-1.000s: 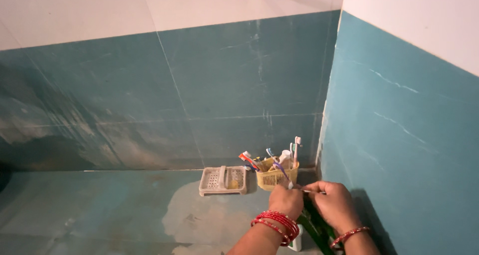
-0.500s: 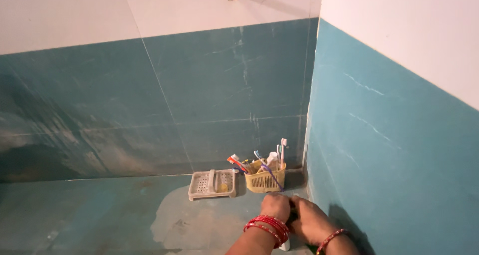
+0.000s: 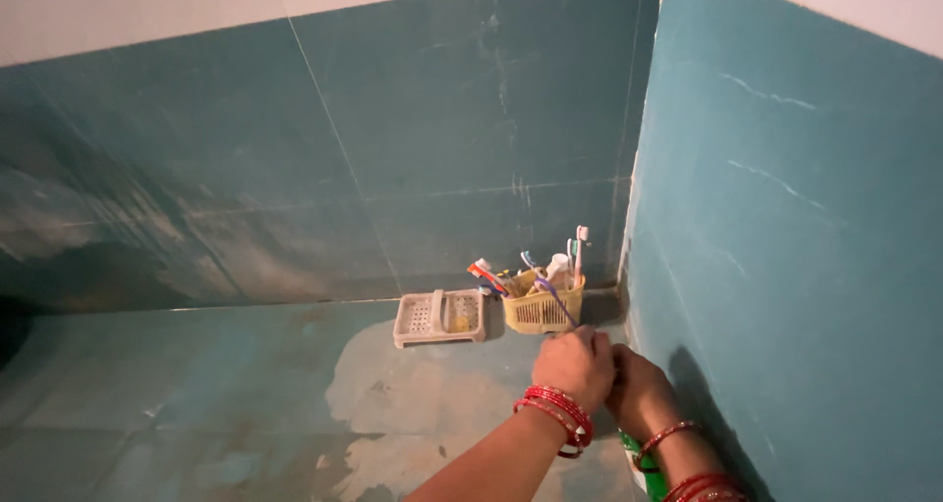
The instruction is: The person takes a sachet of handwash from a yellow shopping bag, walks into a bathroom, and places the sachet and a pump bottle of handwash on a wall-mounted shelf. The person handles the sachet and bottle with both hands and positions them on the shelf.
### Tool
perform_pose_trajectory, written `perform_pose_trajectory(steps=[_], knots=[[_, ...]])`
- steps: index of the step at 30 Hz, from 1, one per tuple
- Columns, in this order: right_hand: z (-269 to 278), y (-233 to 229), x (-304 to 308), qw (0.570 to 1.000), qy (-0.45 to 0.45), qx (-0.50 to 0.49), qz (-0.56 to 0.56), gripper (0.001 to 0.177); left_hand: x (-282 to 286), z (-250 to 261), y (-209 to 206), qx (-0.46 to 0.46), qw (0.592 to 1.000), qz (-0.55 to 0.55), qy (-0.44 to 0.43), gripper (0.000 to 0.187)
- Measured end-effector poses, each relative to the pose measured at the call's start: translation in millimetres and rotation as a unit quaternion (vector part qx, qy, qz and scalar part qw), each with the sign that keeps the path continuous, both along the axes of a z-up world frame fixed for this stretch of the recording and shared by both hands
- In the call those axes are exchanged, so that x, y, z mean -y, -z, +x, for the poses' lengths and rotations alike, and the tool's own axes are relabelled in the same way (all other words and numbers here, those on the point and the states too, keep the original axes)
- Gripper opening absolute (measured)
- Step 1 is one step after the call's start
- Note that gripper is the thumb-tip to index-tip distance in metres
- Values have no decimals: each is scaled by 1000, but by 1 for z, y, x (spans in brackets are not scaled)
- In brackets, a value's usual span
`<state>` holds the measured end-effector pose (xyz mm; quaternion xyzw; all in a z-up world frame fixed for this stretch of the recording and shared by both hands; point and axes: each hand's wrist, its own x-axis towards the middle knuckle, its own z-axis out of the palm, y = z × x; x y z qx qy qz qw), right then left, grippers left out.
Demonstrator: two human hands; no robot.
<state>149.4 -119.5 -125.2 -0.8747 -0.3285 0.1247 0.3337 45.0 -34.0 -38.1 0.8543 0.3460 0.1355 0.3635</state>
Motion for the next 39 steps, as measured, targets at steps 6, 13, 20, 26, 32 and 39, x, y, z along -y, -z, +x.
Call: perform_pose_trajectory(steps=[6, 13, 20, 26, 32, 39], knots=[[-10, 4, -1, 999, 14, -14, -39, 29, -23, 4, 42, -26, 998, -7, 55, 34], [-28, 0, -7, 997, 28, -34, -61, 50, -36, -1, 58, -81, 985, 41, 150, 48], [-35, -2, -18, 991, 108, -58, -55, 46, -39, 4, 55, -141, 968, 92, 185, 63], [-30, 19, -21, 989, 120, -47, -77, 47, -47, -1, 57, -162, 967, 96, 172, 46], [-23, 58, -15, 987, 105, -82, -89, 63, -44, -2, 68, -145, 963, 66, 219, 41], [-29, 74, -15, 982, 75, -92, -149, 43, -44, -2, 90, -152, 943, 118, 271, 39]])
